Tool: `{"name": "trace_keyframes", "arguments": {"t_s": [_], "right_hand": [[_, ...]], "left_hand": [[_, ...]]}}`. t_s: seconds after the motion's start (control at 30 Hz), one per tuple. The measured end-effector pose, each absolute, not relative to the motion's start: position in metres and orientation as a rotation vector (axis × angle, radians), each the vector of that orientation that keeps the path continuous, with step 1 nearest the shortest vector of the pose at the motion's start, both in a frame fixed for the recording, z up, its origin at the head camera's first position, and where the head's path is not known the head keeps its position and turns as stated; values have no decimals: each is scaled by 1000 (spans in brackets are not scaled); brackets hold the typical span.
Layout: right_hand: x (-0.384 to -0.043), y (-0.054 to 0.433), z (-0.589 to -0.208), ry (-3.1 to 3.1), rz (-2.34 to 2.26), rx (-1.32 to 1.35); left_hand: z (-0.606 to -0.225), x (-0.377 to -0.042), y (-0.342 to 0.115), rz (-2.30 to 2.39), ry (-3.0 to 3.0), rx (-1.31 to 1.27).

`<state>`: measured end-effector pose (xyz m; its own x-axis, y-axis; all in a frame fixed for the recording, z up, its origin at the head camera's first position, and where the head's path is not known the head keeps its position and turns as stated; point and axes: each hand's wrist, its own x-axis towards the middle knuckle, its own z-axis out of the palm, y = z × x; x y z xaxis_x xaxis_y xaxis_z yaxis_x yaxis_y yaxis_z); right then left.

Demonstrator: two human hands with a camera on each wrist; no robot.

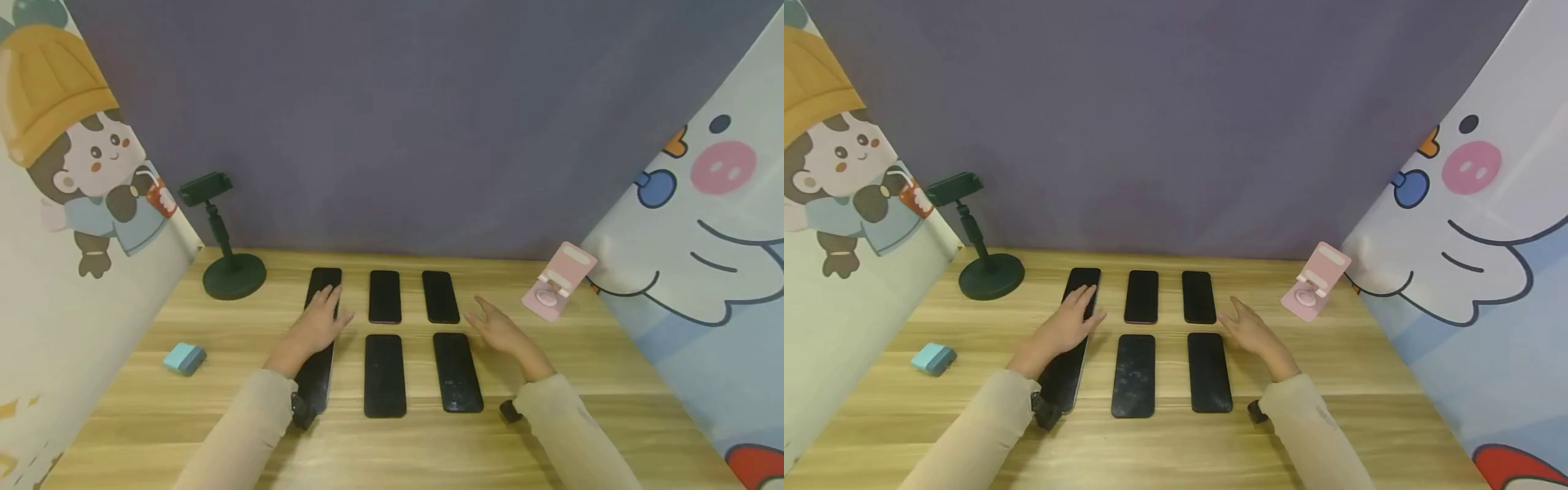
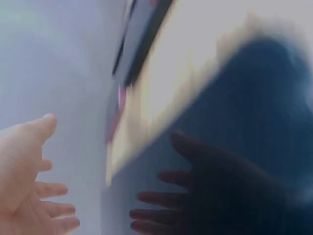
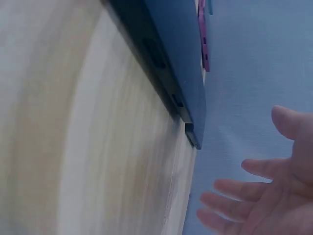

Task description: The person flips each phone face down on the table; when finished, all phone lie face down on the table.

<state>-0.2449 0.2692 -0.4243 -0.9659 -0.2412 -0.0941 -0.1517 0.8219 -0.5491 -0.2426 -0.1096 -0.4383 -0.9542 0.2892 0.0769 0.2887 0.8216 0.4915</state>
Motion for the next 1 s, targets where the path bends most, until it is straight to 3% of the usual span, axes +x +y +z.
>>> {"name": "trace_keyframes", "arguments": {"t_s": [0.5, 1.0], "right_hand": [[-208, 268, -425, 2795, -1048, -356], [-204, 269, -442, 2460, -1435, -251]], "left_hand": [[-436, -216, -1, 1391, 2645, 572], [-461, -213, 55, 1329, 2649, 470]]}}
